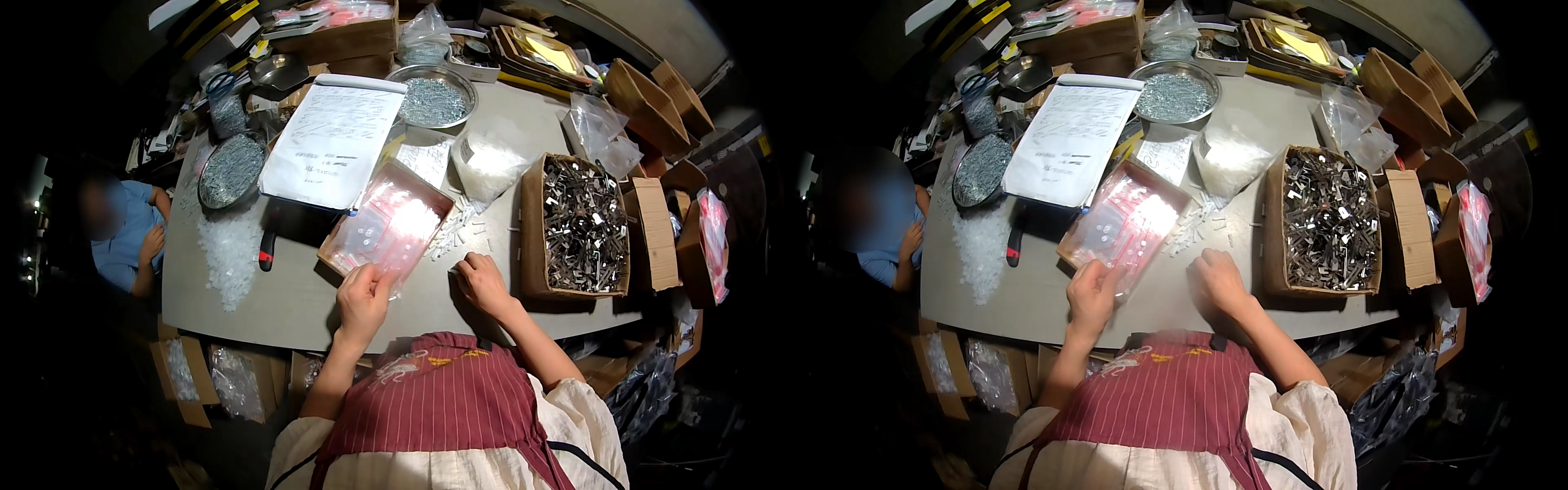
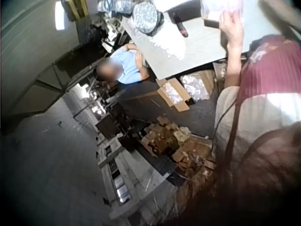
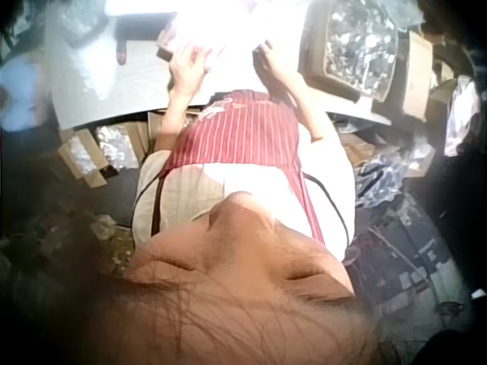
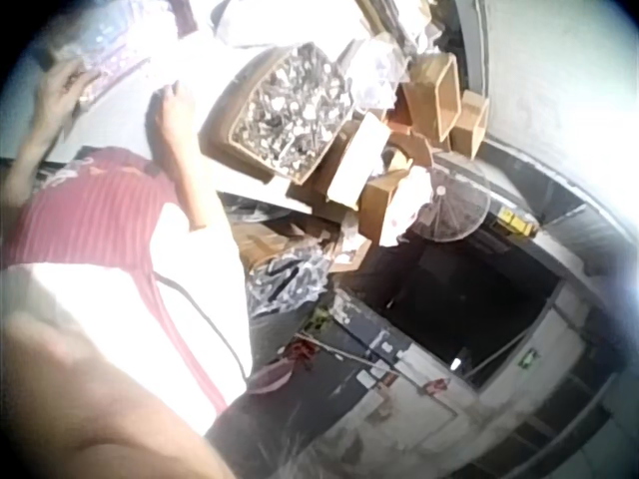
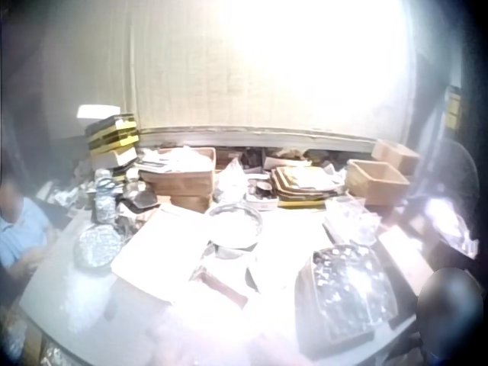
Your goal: The person picks small metal parts from a cardboard box, places them into small plastic bags, and sets the bags on the table. Later, the person uses a tape dispenser to seal a cardboard box containing bubble wrap.
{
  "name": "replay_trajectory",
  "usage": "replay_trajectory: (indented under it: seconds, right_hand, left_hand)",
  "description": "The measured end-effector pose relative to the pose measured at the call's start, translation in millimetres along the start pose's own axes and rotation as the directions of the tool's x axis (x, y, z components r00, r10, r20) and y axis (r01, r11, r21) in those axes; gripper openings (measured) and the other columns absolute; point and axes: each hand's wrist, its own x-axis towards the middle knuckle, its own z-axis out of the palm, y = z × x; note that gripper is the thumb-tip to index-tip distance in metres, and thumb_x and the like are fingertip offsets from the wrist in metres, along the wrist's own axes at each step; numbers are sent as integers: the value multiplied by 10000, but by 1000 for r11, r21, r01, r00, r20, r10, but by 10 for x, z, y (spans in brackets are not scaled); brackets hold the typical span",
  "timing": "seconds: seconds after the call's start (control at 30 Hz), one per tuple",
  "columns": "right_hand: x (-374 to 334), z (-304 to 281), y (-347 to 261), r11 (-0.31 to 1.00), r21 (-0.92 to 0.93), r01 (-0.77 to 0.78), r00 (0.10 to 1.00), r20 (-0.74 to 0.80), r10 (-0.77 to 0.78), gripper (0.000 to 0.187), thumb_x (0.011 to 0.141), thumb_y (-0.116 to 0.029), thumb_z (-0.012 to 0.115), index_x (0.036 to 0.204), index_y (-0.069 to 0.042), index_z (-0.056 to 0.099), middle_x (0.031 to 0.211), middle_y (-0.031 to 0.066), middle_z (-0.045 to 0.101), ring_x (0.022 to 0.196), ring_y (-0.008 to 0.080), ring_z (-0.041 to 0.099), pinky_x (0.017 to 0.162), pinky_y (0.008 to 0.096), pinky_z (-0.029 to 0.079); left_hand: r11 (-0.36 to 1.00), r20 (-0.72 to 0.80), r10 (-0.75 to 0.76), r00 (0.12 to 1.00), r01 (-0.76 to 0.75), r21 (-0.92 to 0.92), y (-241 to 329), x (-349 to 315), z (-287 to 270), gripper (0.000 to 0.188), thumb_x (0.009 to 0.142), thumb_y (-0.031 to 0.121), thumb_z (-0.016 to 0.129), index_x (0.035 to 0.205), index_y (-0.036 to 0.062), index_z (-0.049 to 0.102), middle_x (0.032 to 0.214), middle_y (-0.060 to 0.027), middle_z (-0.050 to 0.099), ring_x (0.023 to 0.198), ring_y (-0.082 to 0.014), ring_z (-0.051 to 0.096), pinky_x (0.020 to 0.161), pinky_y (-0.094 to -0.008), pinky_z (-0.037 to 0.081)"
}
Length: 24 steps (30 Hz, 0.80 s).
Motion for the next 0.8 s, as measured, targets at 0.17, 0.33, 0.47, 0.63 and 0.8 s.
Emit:
replay_trajectory:
  seconds: [0.17, 0.33, 0.47, 0.63, 0.8]
  right_hand:
    - [121, -16, 48, 985, -163, 55, 984, -161, -81, 131, 752, -134, 674, 783, -78, 560, 797, 121, 524, 780, 319, 554, 711, 440, 430]
    - [194, -127, 134, 997, -4, -77, 961, -267, 73, 148, 762, -183, 687, 739, -71, 593, 758, 108, 579, 742, 325, 581, 705, 459, 434]
    - [173, -219, 142, 837, 447, -316, 907, -117, 405, 137, 858, -148, 683, 905, -19, 689, 885, 117, 665, 822, 276, 640, 772, 388, 487]
    - [259, -721, -393, 725, 689, -16, 963, -184, 196, 74, 869, -47, 700, 924, -9, 668, 887, 77, 633, 834, 188, 600, 785, 312, 473]
    - [237, -858, -444, 905, 372, 205, 967, -218, -129, 181, 827, -88, 721, 1007, -76, 703, 957, 76, 652, 899, 275, 598, 935, 398, 437]
  left_hand:
    - [987, 19, -38, 999, 40, -156, 88, 20, 126, 126, 859, 94, 758, 921, -5, 711, 832, -140, 664, 805, -303, 648, 741, -383, 505]
    - [974, 60, 201, 978, -193, -115, 15, -28, 304, 112, 846, 125, 777, 859, 34, 714, 838, -114, 658, 818, -312, 637, 732, -402, 503]
    - [973, 107, 226, 968, -230, 20, 95, -74, 393, 148, 829, 159, 795, 792, 63, 689, 809, -101, 642, 790, -309, 630, 699, -410, 497]
    - [928, 167, 371, 913, -368, -49, 98, -29, 610, 206, 780, 178, 814, 875, 69, 667, 858, -98, 627, 819, -330, 610, 737, -426, 483]
    - [918, 224, 395, 891, -376, -123, 131, 19, 691, 372, 769, 122, 798, 1092, 28, 638, 968, -144, 641, 907, -359, 618, 817, -447, 489]
